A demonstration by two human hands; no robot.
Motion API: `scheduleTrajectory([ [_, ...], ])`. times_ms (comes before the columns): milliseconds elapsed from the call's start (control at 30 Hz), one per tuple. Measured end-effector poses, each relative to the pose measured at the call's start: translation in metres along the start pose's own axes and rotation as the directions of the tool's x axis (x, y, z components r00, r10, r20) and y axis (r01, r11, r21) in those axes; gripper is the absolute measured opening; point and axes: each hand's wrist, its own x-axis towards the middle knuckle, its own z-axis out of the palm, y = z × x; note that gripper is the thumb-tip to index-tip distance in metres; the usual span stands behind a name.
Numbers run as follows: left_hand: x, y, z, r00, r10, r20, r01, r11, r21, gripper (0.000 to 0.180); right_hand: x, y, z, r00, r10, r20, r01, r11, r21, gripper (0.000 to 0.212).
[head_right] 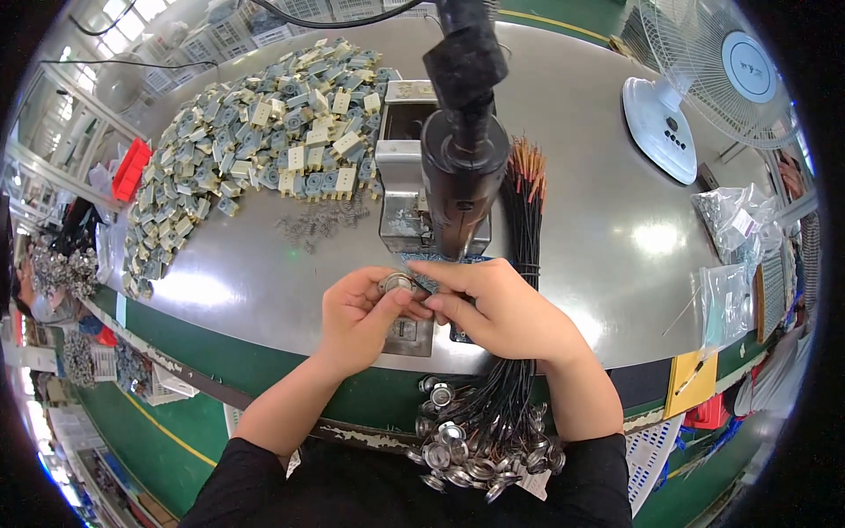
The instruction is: Assembling small electronic components at a factory workbench using an electric screwdriver and connecting wires.
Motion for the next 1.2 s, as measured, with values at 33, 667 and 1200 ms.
scheduleTrajectory([
  [33,-0.001,0.000,-0.001,1.000,-0.002,-0.002,0.002,1.000,0.001,0.018,0.001,0.000,-0.001,1.000,-0.003,0.023,0.003,1.000,-0.020,0.042],
  [667,-0.007,0.011,-0.006,0.920,-0.223,0.323,0.294,0.937,-0.190,0.035,0.001,-0.004,-0.009,0.995,0.015,0.096,-0.021,0.998,0.055,0.042],
  [1200,-0.006,0.023,-0.034,0.693,-0.386,0.609,0.466,0.884,0.030,0.023,-0.002,0.001,-0.007,0.956,-0.180,0.231,0.194,0.980,-0.043,0.046],
])
